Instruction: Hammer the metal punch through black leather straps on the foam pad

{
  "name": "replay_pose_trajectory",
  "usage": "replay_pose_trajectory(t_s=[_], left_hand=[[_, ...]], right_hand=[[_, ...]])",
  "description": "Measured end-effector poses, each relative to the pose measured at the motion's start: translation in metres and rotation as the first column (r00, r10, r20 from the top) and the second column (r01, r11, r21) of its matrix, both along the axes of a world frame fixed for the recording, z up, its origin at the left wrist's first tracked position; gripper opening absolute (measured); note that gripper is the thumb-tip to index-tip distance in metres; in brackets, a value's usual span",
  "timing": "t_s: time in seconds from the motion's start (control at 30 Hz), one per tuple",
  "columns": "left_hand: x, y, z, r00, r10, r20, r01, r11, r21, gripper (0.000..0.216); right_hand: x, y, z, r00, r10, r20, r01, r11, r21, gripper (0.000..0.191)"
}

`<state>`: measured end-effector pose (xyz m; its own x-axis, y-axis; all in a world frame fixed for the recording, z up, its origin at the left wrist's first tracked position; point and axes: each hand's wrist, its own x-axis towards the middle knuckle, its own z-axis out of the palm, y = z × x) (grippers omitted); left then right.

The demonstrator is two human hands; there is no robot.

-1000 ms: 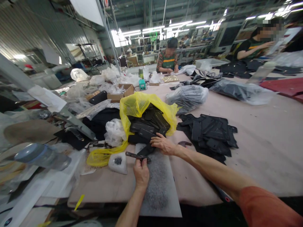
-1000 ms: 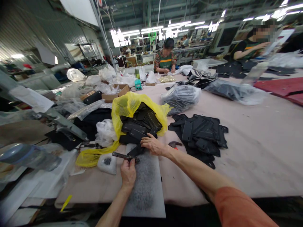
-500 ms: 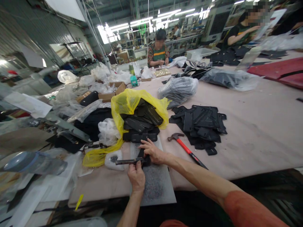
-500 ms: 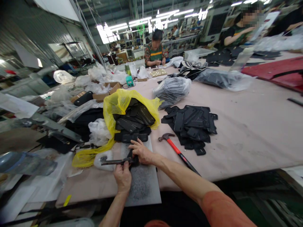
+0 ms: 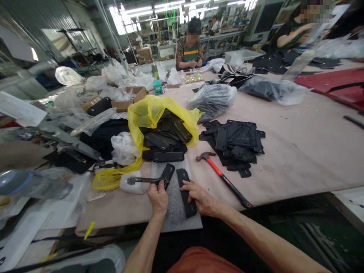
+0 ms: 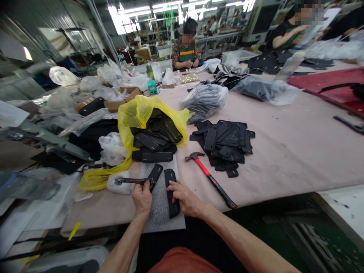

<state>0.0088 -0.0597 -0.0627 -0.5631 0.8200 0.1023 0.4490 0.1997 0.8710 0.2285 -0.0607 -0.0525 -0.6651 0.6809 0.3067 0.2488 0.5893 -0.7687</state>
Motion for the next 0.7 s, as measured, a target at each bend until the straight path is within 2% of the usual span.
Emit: replay_pose_trajectory(t_s=[0.1,0.2,0.3,0.43,0.53,0.7], left_hand=[[0.000,0.005,0.014,1.000,-0.031,-0.003,0.031,0.999,0.009,0.025],[0.005,0.014,0.031,0.998,-0.056,-0.041,0.058,0.997,0.045,0.026],[0.018,0.024,0.038,0.990,-0.133,-0.038,0.135,0.989,0.065,0.026],[0.035,0.033,0.025,0.929,-0.368,-0.048,0.371,0.926,0.066,0.024],[0.040,0.035,0.010,0.882,-0.465,-0.076,0.471,0.878,0.087,0.022],[0.037,0.037,0.005,0.849,-0.516,-0.113,0.525,0.848,0.071,0.020]], right_hand=[[0.001,-0.009,-0.002,0.999,0.027,0.018,-0.026,0.999,-0.033,0.039],[0.004,-0.003,0.004,0.997,0.065,0.037,-0.062,0.995,-0.079,0.045],[0.007,0.004,0.010,0.993,0.100,0.061,-0.094,0.990,-0.101,0.050],[0.007,0.004,0.010,0.994,0.082,0.074,-0.078,0.995,-0.063,0.051],[0.004,-0.001,0.006,0.995,0.043,0.090,-0.041,0.999,-0.024,0.047],[0.003,-0.010,-0.001,0.964,-0.230,0.135,0.230,0.973,0.017,0.040]])
